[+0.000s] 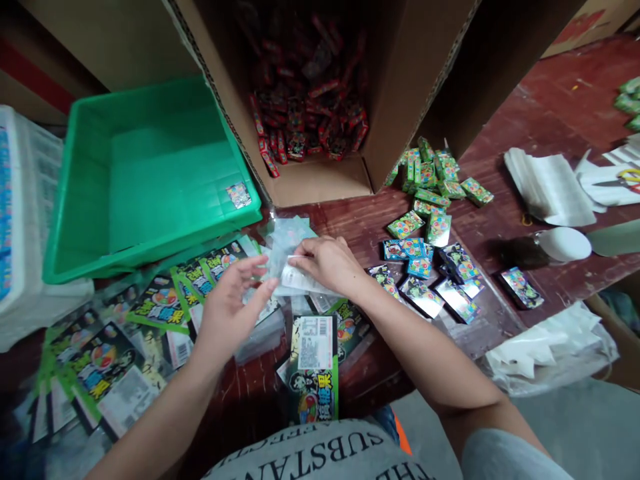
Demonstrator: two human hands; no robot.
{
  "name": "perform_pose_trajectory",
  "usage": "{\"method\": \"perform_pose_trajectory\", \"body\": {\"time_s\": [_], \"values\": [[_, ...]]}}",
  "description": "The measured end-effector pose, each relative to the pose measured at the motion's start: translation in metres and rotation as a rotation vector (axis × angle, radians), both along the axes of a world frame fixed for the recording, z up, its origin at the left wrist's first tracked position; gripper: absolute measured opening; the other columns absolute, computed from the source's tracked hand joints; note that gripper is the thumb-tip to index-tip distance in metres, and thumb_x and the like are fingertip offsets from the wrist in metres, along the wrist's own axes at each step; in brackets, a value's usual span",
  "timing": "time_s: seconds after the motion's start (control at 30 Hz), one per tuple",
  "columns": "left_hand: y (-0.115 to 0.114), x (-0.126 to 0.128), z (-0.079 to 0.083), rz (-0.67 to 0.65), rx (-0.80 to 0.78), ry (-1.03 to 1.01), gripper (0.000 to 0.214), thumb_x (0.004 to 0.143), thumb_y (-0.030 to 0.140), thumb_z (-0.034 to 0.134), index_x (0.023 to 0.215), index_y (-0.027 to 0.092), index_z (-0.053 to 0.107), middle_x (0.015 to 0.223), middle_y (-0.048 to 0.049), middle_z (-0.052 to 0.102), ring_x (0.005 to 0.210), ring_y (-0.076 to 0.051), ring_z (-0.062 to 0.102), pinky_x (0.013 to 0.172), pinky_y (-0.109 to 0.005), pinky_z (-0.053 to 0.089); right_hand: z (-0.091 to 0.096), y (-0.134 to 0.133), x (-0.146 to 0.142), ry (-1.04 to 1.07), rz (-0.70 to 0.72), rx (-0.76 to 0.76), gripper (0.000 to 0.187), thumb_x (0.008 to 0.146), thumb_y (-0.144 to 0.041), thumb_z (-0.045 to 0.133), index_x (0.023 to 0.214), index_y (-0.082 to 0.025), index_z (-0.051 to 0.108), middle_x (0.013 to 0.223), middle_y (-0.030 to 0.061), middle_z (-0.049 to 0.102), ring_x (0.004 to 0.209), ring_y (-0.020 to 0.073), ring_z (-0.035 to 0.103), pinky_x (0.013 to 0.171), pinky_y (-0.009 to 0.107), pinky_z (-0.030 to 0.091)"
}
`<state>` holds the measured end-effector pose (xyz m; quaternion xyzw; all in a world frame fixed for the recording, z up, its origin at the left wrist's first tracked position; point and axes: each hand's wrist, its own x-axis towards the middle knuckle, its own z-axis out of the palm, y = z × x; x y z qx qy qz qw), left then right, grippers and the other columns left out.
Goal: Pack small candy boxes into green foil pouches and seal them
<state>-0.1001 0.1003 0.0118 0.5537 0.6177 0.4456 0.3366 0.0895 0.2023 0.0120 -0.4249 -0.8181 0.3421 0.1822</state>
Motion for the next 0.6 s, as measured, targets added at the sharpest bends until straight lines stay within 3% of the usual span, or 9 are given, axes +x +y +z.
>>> {"method": "perform_pose_trajectory", "body": {"time_s": [0.07,0.17,0.3,0.37,0.43,0.6], "values": [[0.013,0.0,-0.003,-0.021,-0.108,-0.168,0.05,0.087,0.037,0.076,0.134,0.024,0.062,0.126,-0.0084,0.068,0.111,-0.022,0.064,0.092,-0.036,0.052,0.005,-0.004,0.005,0.038,0.064,-0.007,0.025,0.101,-0.042,0.06,0.091,-0.023,0.072,0.095,0.0012,0.077,0.096,0.0203,0.068,0.089,0.035,0.041],[0.025,0.003,-0.007,-0.069,-0.283,-0.391,0.05,0.084,0.04,0.078,0.129,0.02,0.067,0.105,-0.0067,0.073,0.094,-0.019,0.068,0.081,-0.032,0.053,0.009,-0.008,0.01,0.129,0.059,-0.019,0.021,0.099,-0.042,0.065,0.098,-0.022,0.072,0.096,0.002,0.076,0.094,0.0191,0.068,0.087,0.034,0.044],[0.025,0.007,-0.009,0.012,-0.285,-0.442,0.048,0.081,0.039,0.081,0.124,0.02,0.071,0.096,-0.0032,0.072,0.084,-0.016,0.067,0.075,-0.028,0.052,0.007,-0.007,0.016,0.263,0.006,-0.037,0.035,0.09,-0.04,0.077,0.117,-0.021,0.069,0.106,0.0045,0.075,0.096,0.0179,0.069,0.083,0.03,0.049],[0.022,0.009,-0.008,0.011,-0.284,-0.445,0.049,0.081,0.038,0.082,0.125,0.021,0.071,0.094,-0.002,0.071,0.083,-0.014,0.066,0.074,-0.026,0.051,0.006,-0.006,0.017,0.294,0.031,-0.011,0.022,0.093,-0.036,0.074,0.109,-0.021,0.072,0.102,0.0029,0.075,0.094,0.0165,0.068,0.081,0.029,0.049],[0.02,0.01,-0.005,0.009,-0.293,-0.46,0.049,0.081,0.038,0.082,0.125,0.022,0.071,0.091,-0.0009,0.07,0.081,-0.014,0.065,0.073,-0.026,0.051,0.003,-0.006,0.016,0.313,0.035,0.061,0.012,0.094,-0.032,0.073,0.099,-0.021,0.074,0.095,0.0019,0.074,0.089,0.0159,0.067,0.08,0.029,0.048],[0.018,0.012,-0.006,0.042,-0.292,-0.484,0.046,0.081,0.04,0.082,0.121,0.02,0.071,0.084,-0.0003,0.069,0.076,-0.014,0.064,0.072,-0.026,0.049,-0.005,-0.009,0.011,0.223,-0.055,0.356,0.008,0.09,-0.031,0.078,0.09,-0.024,0.077,0.087,0.0014,0.075,0.087,0.019,0.067,0.084,0.036,0.043]]}}
